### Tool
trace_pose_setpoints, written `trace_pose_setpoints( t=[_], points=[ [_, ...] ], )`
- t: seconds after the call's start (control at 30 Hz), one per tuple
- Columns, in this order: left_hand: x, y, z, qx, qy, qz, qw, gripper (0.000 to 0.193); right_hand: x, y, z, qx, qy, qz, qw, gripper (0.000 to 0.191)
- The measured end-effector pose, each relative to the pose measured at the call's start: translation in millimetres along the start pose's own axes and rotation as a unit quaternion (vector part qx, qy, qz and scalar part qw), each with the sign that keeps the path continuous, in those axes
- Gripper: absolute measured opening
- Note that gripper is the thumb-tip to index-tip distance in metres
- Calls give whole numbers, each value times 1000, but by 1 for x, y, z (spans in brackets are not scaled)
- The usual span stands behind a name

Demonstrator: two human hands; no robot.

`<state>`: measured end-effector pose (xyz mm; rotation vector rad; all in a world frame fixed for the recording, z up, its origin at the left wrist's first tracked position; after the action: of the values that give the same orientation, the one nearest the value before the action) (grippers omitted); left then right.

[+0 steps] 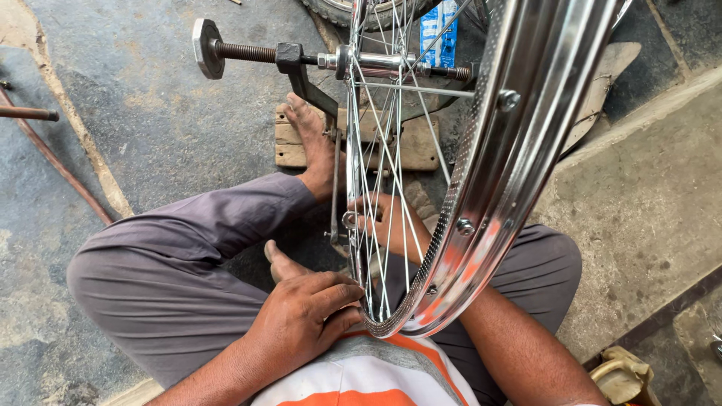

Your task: The person sits on the ground and uses a spoke wrench to adjust the tension of the spokes on a bicycle wheel mounted in a truing stand. They rotate the wheel periodically to check alignment and continue tightening or loosening individual spokes.

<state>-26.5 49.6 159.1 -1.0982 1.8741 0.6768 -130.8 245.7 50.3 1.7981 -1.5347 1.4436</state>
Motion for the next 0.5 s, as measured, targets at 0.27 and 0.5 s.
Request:
trace_pose_setpoints(
  t=[0.27,0.5],
  points=[
    [-4,1,0,0,2,-7,1000,27,0,9,1,71,-122,-52,989,23],
    [0,2,3,7,-2,-8,1000,28,1,15,-1,99,-68,-79,990,21]
  ],
)
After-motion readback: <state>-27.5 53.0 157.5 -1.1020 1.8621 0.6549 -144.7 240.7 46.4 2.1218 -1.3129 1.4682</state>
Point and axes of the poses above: each hand's wrist, its own y-axis towards the middle knuckle, its own z-axis out of the palm, x = y × z, the point moved 3 cm from there along y, towards the middle knuckle, and after that the axes turned 8 degrees about -z, right-handed, at the moved point
